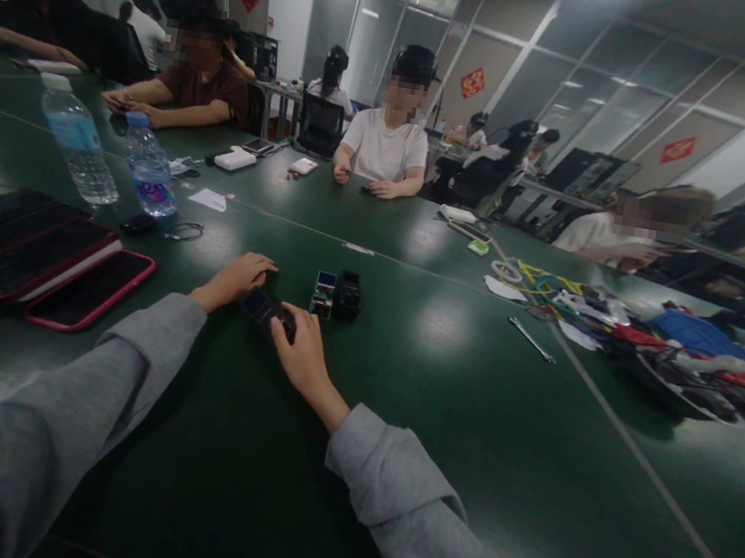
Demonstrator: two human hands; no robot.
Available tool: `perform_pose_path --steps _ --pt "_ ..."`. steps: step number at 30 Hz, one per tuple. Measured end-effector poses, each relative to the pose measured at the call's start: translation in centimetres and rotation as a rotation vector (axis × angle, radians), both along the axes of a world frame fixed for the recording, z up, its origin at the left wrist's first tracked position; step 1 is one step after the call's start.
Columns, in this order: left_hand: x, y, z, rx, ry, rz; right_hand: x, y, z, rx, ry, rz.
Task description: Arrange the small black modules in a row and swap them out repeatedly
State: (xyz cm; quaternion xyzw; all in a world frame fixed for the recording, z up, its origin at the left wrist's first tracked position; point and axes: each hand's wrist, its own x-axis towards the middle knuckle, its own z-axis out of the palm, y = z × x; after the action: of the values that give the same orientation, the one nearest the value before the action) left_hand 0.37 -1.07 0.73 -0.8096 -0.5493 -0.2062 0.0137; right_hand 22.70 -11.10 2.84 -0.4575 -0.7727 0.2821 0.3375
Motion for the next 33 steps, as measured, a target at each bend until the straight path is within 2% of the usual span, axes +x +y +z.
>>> perform_pose_path --steps 17,33 --pt "-0.05 0.14 -0.24 0.004 0.019 0.009 -0.27 -0.08 -0.14 0.099 -0.041 0.027" --pt "-0.04 -0.12 -0.01 0.008 -0.002 -0.003 -0.24 -0.21 0.09 0.072 -0.052 0.027"
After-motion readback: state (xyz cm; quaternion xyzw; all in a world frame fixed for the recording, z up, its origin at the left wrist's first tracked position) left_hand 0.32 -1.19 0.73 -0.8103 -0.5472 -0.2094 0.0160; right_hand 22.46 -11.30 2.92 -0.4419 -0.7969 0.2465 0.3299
